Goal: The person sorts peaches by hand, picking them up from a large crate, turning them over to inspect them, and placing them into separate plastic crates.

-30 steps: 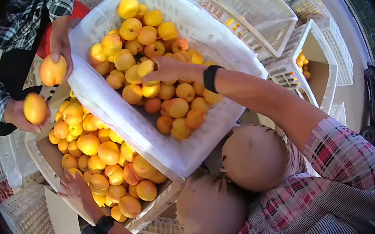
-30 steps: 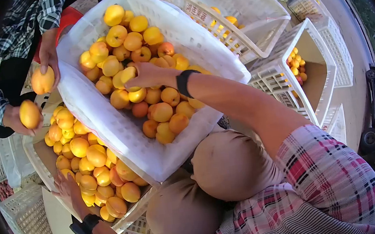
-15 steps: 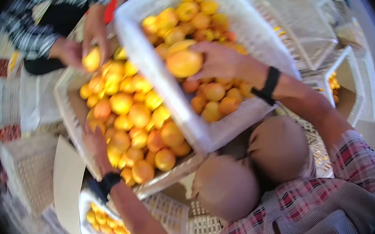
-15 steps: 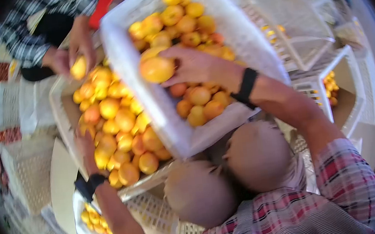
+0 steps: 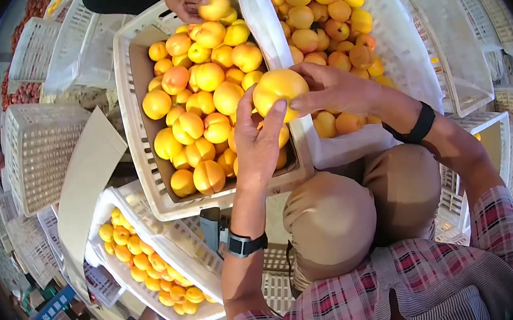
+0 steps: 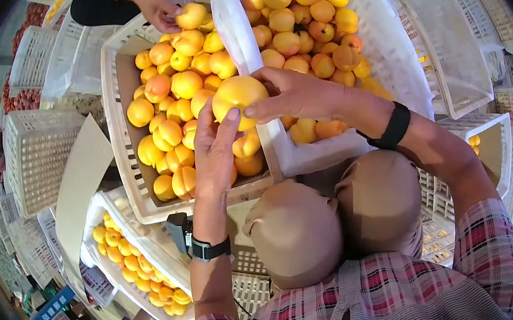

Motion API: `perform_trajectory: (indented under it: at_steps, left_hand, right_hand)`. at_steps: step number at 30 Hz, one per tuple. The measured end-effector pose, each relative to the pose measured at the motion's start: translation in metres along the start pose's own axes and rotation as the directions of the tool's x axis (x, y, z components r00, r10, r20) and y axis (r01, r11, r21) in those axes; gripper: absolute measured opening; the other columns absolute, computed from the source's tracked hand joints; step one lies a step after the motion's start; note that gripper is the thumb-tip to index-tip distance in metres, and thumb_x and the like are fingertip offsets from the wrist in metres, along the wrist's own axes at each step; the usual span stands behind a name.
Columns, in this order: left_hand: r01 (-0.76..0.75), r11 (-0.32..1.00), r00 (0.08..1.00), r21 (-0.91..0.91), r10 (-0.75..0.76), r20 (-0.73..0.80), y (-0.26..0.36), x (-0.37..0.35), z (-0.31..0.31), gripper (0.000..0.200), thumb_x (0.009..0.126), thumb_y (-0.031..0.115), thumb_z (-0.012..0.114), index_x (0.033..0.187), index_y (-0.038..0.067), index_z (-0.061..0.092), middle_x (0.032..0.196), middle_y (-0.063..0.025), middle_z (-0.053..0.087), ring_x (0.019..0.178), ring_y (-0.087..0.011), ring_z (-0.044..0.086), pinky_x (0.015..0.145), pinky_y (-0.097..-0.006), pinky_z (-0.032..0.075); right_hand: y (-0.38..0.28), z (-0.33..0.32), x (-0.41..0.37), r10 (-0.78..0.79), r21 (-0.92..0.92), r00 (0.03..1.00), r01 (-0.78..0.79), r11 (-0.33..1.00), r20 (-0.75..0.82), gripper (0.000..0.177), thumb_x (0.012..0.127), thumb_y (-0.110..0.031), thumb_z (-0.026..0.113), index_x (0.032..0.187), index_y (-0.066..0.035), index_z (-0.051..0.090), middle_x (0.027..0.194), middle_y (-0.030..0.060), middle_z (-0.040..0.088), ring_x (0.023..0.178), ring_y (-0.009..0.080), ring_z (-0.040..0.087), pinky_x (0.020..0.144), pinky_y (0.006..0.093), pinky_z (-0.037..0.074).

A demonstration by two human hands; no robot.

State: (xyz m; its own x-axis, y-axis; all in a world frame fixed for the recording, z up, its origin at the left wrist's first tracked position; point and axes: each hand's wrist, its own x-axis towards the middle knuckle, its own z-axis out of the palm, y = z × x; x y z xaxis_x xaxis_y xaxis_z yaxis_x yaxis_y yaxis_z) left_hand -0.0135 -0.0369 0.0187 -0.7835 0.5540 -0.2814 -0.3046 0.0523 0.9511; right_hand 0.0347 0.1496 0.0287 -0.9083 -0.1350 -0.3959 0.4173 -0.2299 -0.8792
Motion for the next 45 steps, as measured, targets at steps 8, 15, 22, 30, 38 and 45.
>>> perform_trajectory:
  at_steps: [8,15,22,30,38,45]
  left_hand:
    - [-0.068,0.996,0.987,0.057,0.076,-0.145,-0.009,-0.023,-0.084,0.05,0.089,0.009,0.061,0.133,0.0,0.04,0.116,-0.0078,0.057,0.103,-0.015,0.055,0.092,-0.0281,0.044]
    - [0.086,0.856,0.98,0.509,0.019,-0.198,-0.041,-0.015,-0.156,0.035,0.089,0.017,0.063,0.118,-0.002,0.056,0.098,-0.0088,0.063,0.093,-0.014,0.058,0.081,-0.0278,0.048]
    - [0.141,0.503,0.923,0.853,0.245,-0.296,-0.047,-0.012,-0.102,0.064,0.07,0.034,0.078,0.118,-0.001,0.055,0.11,-0.0213,0.056,0.098,-0.0349,0.057,0.086,-0.0417,0.047]
    - [-0.184,0.275,0.937,0.944,0.34,0.083,-0.046,-0.007,-0.115,0.074,0.067,0.021,0.075,0.131,0.004,0.044,0.12,-0.0217,0.05,0.113,-0.0392,0.047,0.098,-0.0427,0.04]
    - [-0.07,0.291,0.964,0.954,0.266,-0.011,-0.055,-0.017,-0.105,0.08,0.071,0.019,0.074,0.138,0.002,0.034,0.132,-0.0228,0.04,0.12,-0.0374,0.041,0.101,-0.0422,0.037]
    - [0.022,0.932,0.894,0.362,0.144,-0.424,-0.044,-0.025,-0.149,0.046,0.095,0.018,0.053,0.134,-0.002,0.039,0.124,-0.0169,0.051,0.115,-0.0211,0.049,0.098,-0.0316,0.038]
  right_hand:
    - [-0.002,-0.009,-0.01,0.022,-0.175,1.0,-0.021,0.984,0.006,0.046,0.093,-0.026,0.056,0.129,0.0,0.042,0.124,0.0079,0.051,0.101,0.0137,0.058,0.079,0.0256,0.05]
    - [-0.002,-0.02,-0.017,0.047,-0.244,0.998,-0.057,0.968,-0.048,0.037,0.096,-0.026,0.052,0.124,-0.003,0.049,0.115,0.007,0.058,0.091,0.0107,0.06,0.072,0.0238,0.049]
    - [0.006,-0.034,-0.024,0.004,-0.171,0.996,-0.02,0.985,-0.093,0.033,0.097,-0.026,0.05,0.123,-0.006,0.051,0.112,0.0057,0.06,0.092,0.0099,0.059,0.073,0.0237,0.048]
    - [0.004,-0.032,-0.025,-0.004,-0.325,0.997,-0.021,0.945,-0.076,0.034,0.096,-0.026,0.051,0.123,-0.005,0.051,0.108,0.0036,0.061,0.09,0.008,0.057,0.072,0.0216,0.047]
    - [0.012,-0.033,-0.022,0.009,-0.338,1.0,-0.015,0.941,-0.02,0.033,0.096,-0.028,0.05,0.121,-0.005,0.052,0.106,0.0031,0.062,0.085,0.0068,0.056,0.071,0.0214,0.047]
    - [-0.002,-0.065,-0.031,-0.068,-0.412,0.986,-0.001,0.911,-0.151,0.037,0.096,-0.031,0.051,0.12,-0.003,0.051,0.106,0.0037,0.063,0.084,0.0076,0.058,0.072,0.0218,0.048]
